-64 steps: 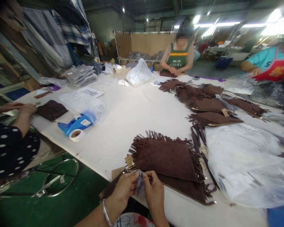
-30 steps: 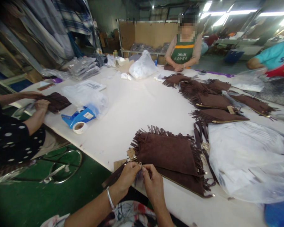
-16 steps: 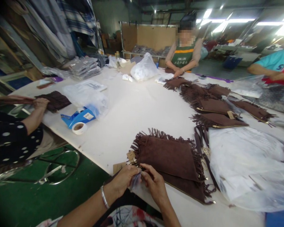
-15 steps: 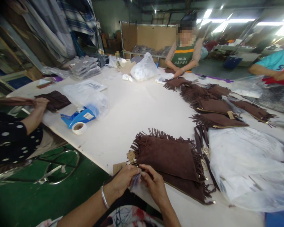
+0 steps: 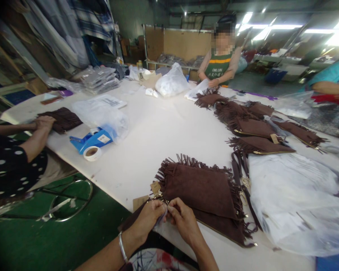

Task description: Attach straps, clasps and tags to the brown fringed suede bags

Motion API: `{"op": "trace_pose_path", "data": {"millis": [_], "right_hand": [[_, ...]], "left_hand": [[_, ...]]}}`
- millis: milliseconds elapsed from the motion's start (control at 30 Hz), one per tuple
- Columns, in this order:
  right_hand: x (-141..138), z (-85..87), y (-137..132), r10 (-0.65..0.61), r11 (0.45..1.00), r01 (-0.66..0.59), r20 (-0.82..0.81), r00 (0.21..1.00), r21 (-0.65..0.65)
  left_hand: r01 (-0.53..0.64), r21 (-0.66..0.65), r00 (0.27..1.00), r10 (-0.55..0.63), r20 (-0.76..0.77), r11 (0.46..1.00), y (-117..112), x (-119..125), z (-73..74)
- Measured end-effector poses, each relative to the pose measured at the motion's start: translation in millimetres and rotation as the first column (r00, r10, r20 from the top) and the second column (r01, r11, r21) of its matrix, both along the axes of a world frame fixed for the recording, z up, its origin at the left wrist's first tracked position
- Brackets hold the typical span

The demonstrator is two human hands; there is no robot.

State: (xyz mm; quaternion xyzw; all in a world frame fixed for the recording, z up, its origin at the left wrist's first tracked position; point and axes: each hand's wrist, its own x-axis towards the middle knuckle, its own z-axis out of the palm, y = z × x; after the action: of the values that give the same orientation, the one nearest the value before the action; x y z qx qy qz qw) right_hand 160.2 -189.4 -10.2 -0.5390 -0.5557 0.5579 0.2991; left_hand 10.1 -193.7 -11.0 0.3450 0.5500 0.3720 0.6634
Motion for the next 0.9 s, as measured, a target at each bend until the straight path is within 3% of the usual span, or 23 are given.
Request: {"op": "trace_pose_path", "data": {"millis": [167,433,567,900], "right_hand": [[-0.1,2.2,2.7,0.041,0.994,-0.063,0.228,0.973,0.087],[-4.2,14.6,1.1,0.039,0.975,-0.158,0.577,0.816,0.158],[-8.1,18.0,2.7,0.032,0.969,-0.173,0.606,0.795,0.175],[-8.1,16.7,5.5,0.030,0.968,-0.152,0.514,0.857,0.198]], "left_hand": [[-0.086,-0.025,0.996,0.086,0.004,0.996,-1.8,3.1,-12.6],[-0.103,-0.004,0.995,0.103,0.019,0.995,-2.4,5.6,-13.0],[-0.099,0.030,0.995,0.100,-0.026,0.995,-2.1,5.5,-15.1],[-0.054,0.096,0.991,0.065,-0.119,0.994,-3.7,5.6,-21.4]]}}
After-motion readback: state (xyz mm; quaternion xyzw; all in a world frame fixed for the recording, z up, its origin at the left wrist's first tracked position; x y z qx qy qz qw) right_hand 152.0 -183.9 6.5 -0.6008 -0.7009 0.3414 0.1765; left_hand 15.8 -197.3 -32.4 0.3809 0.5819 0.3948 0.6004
